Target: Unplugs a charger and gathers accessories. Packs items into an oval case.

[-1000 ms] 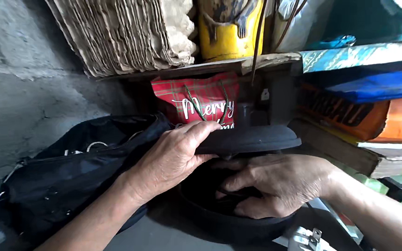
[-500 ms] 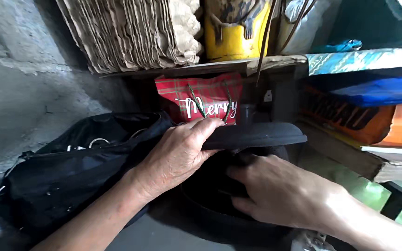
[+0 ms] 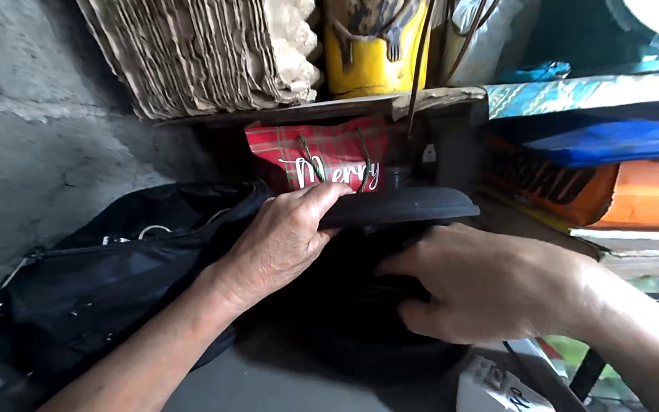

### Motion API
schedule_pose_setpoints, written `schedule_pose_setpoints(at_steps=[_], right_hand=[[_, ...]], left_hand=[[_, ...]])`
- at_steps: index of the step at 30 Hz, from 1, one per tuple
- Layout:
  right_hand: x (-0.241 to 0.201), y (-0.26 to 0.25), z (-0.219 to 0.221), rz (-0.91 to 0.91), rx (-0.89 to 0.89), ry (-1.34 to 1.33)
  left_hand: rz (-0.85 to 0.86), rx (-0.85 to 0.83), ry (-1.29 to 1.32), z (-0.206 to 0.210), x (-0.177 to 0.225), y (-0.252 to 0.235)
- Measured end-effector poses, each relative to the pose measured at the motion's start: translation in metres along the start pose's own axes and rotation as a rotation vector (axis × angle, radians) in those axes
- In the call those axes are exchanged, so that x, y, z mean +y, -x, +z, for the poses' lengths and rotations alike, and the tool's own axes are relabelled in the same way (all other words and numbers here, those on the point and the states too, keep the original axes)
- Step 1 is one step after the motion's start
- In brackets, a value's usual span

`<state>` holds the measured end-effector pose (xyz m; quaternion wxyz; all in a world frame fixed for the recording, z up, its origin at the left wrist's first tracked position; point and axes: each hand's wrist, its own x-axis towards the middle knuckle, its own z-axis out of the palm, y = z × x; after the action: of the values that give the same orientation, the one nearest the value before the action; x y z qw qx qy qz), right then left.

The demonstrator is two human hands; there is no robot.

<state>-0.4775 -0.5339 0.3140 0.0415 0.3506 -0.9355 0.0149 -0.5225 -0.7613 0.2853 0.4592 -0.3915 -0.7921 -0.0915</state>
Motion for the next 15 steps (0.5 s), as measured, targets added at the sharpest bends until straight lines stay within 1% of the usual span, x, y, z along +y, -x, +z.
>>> schedule_pose_setpoints(at_steps=[4,7,9,12,14,15], right_hand=[[-0.006,-0.01,-0.001,0.217,-0.085,0.065],[-0.021,-0.03,0.003,0.3,-0.188,0.04],[-0.026,-0.042,0.007,0.303,-0.196,0.034],[-0.025,-0.056,0.017,0.241,-0.109,0.021],[-0.017,-0.055,0.018,0.177,-0.062,-0.025],[-0.012,-0.049,0.014,0.151,-0.066,-0.083]], left_hand=[[-0.019,-0.006,-0.009,0.002,0.003,-0.003],[-0.012,-0.01,-0.01,0.005,0.008,-0.003],[-0.008,-0.009,-0.015,0.007,0.01,0.0],[-0.019,-0.002,-0.013,0.007,0.01,0.005],[-0.026,-0.006,-0.012,0.006,0.008,0.005],[-0.024,-0.009,-0.012,0.006,0.006,0.004]])
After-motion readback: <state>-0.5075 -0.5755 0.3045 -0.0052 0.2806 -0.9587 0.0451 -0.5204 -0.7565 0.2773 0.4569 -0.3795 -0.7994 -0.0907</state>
